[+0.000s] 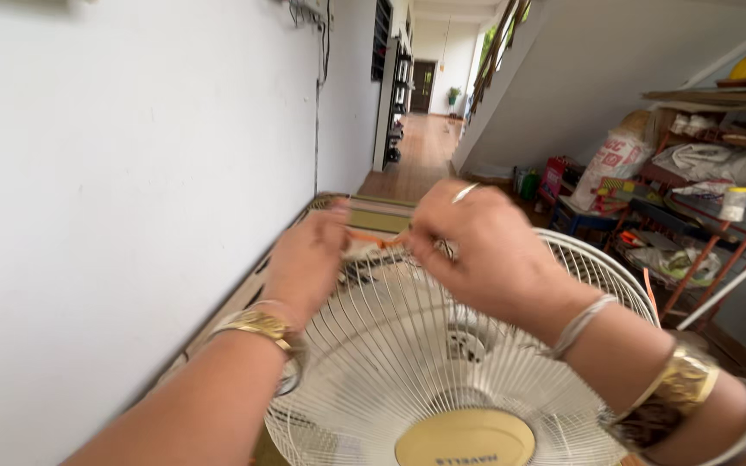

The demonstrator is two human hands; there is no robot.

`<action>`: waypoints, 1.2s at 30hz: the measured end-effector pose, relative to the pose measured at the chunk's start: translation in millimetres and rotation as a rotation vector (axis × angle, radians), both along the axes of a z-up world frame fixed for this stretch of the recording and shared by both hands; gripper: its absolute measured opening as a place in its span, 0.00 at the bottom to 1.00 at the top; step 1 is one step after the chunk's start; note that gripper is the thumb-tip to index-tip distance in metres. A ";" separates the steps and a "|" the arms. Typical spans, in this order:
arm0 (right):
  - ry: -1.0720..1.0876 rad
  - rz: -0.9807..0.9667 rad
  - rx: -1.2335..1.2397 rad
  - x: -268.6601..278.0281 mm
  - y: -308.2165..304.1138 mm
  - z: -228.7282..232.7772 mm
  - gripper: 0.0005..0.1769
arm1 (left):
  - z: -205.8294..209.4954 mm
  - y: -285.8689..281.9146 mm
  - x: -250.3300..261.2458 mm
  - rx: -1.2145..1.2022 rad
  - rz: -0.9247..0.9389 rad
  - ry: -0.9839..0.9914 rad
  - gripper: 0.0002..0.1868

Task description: The person secures a table fan's front grille using orange zip ties, threading and tightening them at multiple points around the rim. The person then wipes the fan blades and grille with a cloth.

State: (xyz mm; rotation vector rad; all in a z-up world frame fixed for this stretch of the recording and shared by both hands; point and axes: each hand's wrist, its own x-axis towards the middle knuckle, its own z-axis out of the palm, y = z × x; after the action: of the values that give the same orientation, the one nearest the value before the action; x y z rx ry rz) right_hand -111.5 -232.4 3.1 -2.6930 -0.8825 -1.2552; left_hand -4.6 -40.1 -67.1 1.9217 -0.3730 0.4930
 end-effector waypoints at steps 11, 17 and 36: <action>0.100 -0.452 0.488 -45.5 -96.0 -38.1 0.28 | -105.9 40.2 -34.4 -0.566 0.065 0.734 0.44; 0.108 -0.290 0.755 -56.9 -100.9 -61.7 0.26 | -127.3 36.4 -56.5 -0.767 0.048 0.867 0.42; 0.263 -0.030 1.852 -80.9 -180.7 -219.5 0.38 | 34.0 -29.8 -62.6 0.330 0.210 0.155 0.38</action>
State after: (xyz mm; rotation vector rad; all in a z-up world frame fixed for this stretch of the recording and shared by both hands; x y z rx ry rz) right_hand -192.4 -413.2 -216.4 -1.2064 0.3675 -0.8127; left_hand -67.2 -69.9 -33.1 2.3181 -0.1578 0.4351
